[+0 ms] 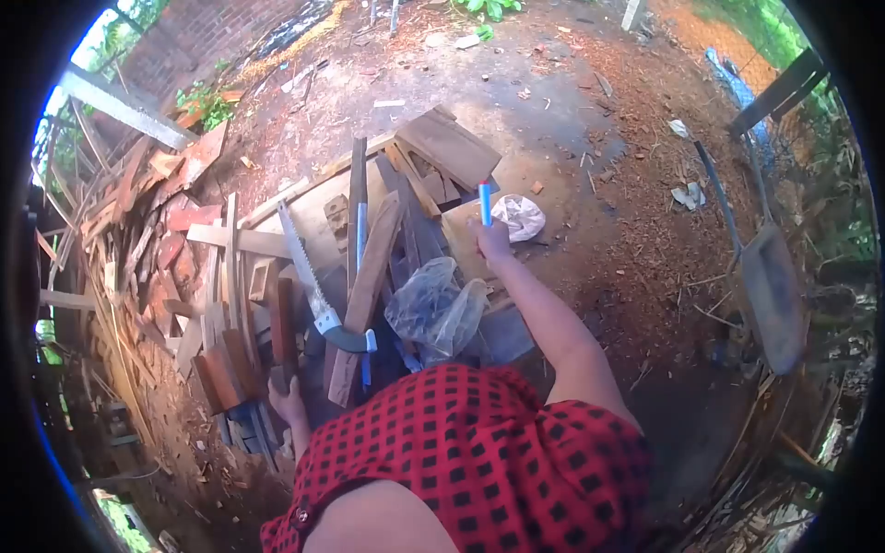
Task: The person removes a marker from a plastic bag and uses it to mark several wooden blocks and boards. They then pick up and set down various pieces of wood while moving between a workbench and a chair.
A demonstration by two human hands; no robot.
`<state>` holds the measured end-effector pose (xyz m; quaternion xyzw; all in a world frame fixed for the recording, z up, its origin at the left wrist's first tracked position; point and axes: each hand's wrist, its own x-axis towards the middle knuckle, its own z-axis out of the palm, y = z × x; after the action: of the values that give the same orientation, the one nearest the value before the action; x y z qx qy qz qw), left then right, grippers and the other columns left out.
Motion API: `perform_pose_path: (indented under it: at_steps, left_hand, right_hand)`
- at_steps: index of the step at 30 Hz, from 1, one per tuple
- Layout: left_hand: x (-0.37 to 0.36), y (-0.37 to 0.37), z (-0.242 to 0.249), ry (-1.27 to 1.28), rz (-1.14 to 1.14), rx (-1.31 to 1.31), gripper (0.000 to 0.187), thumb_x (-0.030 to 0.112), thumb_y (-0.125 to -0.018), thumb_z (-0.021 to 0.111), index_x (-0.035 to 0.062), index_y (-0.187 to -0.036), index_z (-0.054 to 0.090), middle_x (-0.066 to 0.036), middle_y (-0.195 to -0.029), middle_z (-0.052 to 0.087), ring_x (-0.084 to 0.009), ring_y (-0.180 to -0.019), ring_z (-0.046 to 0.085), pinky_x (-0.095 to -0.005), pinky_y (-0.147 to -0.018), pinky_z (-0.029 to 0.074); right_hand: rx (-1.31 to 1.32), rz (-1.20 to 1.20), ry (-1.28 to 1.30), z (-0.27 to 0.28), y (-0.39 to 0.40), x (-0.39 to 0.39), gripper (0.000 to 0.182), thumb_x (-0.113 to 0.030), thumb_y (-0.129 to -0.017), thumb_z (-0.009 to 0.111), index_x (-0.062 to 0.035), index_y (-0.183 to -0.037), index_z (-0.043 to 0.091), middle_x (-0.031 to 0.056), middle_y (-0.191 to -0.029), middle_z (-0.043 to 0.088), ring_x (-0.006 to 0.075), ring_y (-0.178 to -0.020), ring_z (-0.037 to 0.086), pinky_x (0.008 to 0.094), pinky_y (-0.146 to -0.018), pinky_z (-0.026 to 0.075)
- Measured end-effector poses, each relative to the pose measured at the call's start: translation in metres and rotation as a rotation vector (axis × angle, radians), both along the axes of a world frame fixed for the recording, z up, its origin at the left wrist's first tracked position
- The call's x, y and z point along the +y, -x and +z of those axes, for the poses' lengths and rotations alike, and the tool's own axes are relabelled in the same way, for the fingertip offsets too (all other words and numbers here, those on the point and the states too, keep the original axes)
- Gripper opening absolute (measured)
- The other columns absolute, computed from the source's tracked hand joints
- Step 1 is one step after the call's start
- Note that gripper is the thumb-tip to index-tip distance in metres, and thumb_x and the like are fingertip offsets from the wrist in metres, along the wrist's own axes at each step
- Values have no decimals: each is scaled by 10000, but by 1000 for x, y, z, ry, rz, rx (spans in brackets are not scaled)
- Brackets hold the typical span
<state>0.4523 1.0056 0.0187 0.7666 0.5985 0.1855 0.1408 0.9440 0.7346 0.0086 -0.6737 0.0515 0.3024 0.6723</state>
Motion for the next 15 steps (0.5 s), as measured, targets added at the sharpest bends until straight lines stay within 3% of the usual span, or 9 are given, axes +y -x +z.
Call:
perform_pose_path:
  at_steps: [2, 5, 7, 9, 15]
  left_hand:
    - [-19, 24, 3, -10, 109, 34, 681, 319, -739, 733, 15, -1281, 454, -227, -1196, 511, -363, -1137, 470, -410, -974, 359]
    - [-47, 93, -17, 40, 144, -133, 605, 235, -761, 715, -45, -1237, 469, -210, -1180, 536, -319, -1091, 509, -388, -947, 380]
    - [-57, 87, 4, 73, 152, -168, 555, 206, -775, 701, -62, -1210, 484, -194, -1157, 558, -288, -1047, 541, -370, -919, 405]
    - [-56, 122, -4, 80, 163, -156, 549, 204, -777, 699, -62, -1208, 486, -192, -1153, 560, -284, -1041, 542, -368, -914, 407]
    - [-70, 122, 21, 98, 235, -125, 532, 198, -782, 692, -61, -1200, 491, -184, -1140, 566, -274, -1023, 547, -362, -899, 414]
  right_hand:
    - [155, -140, -109, -12, -30, 9, 188, -183, -814, 648, -85, -839, 490, 9, -637, 464, 118, -465, 461, 269, -380, 351]
    - [254, -310, -218, -60, -76, 25, 221, -196, -829, 636, -111, -940, 464, 9, -665, 436, 126, -456, 441, 262, -382, 344]
    - [338, -253, -299, -88, -102, 33, 277, -211, -834, 636, -132, -993, 424, 17, -699, 418, 134, -478, 446, 256, -383, 340]
    - [274, -354, -111, -94, -111, 40, 317, -242, -805, 661, -80, -973, 447, 43, -713, 462, 151, -520, 482, 290, -378, 364]
    - [323, -450, -40, -89, -131, 55, 277, -170, -814, 604, -58, -980, 413, 88, -827, 487, 180, -489, 502, 308, -340, 356]
